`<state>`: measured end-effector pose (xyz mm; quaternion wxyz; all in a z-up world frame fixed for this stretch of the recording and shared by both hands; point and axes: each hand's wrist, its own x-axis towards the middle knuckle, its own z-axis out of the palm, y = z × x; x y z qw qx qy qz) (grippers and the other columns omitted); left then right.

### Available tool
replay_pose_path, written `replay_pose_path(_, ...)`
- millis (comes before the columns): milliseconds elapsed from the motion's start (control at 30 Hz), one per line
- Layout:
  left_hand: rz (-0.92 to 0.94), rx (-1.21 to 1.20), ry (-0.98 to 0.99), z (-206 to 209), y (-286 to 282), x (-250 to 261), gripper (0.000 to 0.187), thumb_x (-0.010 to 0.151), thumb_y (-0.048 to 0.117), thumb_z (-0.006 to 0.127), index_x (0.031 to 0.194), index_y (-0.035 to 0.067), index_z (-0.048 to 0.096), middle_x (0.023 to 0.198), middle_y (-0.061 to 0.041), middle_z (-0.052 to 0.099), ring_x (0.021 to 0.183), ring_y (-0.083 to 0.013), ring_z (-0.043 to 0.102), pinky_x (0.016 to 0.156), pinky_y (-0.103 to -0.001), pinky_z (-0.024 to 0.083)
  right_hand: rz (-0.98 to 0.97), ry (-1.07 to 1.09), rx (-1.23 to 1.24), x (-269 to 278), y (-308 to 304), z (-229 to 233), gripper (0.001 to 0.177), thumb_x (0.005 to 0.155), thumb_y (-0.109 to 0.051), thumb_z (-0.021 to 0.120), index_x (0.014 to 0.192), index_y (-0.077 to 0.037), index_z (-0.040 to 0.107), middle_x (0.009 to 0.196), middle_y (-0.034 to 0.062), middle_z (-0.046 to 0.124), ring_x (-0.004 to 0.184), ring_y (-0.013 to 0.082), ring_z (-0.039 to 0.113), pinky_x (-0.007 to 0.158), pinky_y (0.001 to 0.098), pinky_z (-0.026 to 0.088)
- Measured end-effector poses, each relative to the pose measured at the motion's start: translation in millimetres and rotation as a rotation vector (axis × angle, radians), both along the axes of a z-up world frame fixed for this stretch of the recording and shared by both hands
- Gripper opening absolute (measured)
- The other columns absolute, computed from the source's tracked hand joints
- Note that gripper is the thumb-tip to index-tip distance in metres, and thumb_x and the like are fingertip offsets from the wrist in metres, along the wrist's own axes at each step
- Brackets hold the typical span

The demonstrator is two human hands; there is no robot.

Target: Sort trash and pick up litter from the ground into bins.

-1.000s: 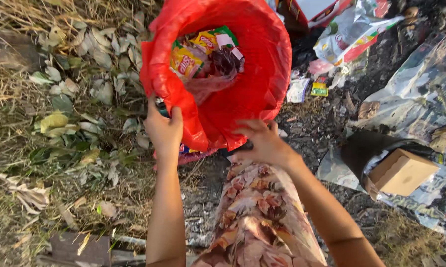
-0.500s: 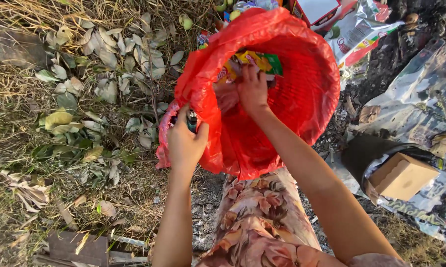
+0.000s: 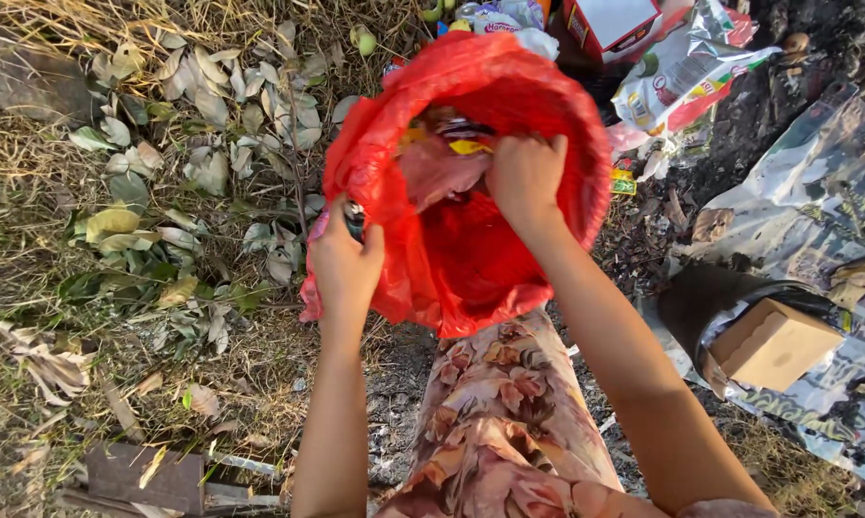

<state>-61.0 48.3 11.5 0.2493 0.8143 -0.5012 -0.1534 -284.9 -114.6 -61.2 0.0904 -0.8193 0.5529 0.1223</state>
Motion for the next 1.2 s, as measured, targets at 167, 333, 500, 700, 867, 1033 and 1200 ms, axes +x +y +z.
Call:
replay_pose_path(167,0.183,0.226,0.022,4,2,34,0.056,0.088,0.021,0.074,0.136,0.001,0.056,0.071,-0.019,0.071,0.072,-0.0402,0.072,0.07,-0.051,0.056,-0.104,-0.408,-0.145,-53,-41,103,0.022,0.079,-0.027,0.082,0.096,-0.015,0.082,0.083,0.0143,0.076,0.071,0.0352,0.07,0.073,0.0542,0.047)
replay_pose_path(333,0.272,0.145,-0.212,12,24,86,0.056,0.083,0.018,0.079,0.133,0.0,0.061,0.074,-0.017,0.073,0.071,-0.0395,0.073,0.069,-0.052,0.056,-0.25,-0.695,-0.282,-112,-85,99,0.026,0.082,-0.011,0.079,0.106,-0.001,0.077,0.083,0.0167,0.073,0.074,0.0299,0.074,0.068,0.0386,0.056)
replay_pose_path(500,0.386,0.049,-0.167,26,41,113,0.041,0.089,0.011,0.075,0.126,0.0,0.064,0.087,-0.018,0.074,0.083,-0.0382,0.075,0.077,-0.049,0.057,-0.373,-0.763,-0.081,-126,-91,-5,0.033,0.081,-0.02,0.084,0.107,-0.001,0.077,0.085,0.0136,0.075,0.073,0.025,0.073,0.068,0.037,0.055)
replay_pose_path(700,0.33,-0.121,-0.039,27,53,112,0.04,0.09,-0.001,0.069,0.128,-0.004,0.062,0.105,-0.02,0.076,0.095,-0.0329,0.077,0.085,-0.042,0.059,-0.575,-0.631,0.088,-96,-81,-106,0.039,0.077,-0.033,0.092,0.094,-0.001,0.078,0.079,0.0137,0.073,0.072,0.0291,0.07,0.068,0.0408,0.053)
replay_pose_path(867,0.347,-0.117,-0.007,26,50,95,0.044,0.087,0.0,0.071,0.129,-0.005,0.061,0.101,-0.018,0.075,0.091,-0.0293,0.077,0.082,-0.041,0.059,-0.273,-0.673,-0.376,-39,-66,-73,0.059,0.066,-0.025,0.096,0.107,0.005,0.066,0.089,0.0199,0.066,0.072,0.0377,0.066,0.067,0.047,0.053)
replay_pose_path(1033,0.29,-0.064,0.144,50,37,68,0.046,0.087,0.006,0.071,0.132,-0.001,0.063,0.092,-0.013,0.076,0.082,-0.0233,0.078,0.076,-0.038,0.06,0.061,-0.985,-0.025,58,-24,4,0.02,0.092,-0.005,0.072,0.111,-0.009,0.067,0.105,0.0097,0.071,0.091,0.028,0.074,0.081,0.0406,0.059)
replay_pose_path(1200,0.201,0.084,0.142,81,25,36,0.051,0.084,0.014,0.075,0.132,0.001,0.063,0.08,-0.016,0.072,0.071,-0.028,0.074,0.071,-0.04,0.057,0.198,-0.473,0.197,116,14,-65,0.045,0.079,-0.023,0.078,0.121,-0.008,0.065,0.116,0.019,0.066,0.093,0.0371,0.071,0.077,0.0475,0.057)
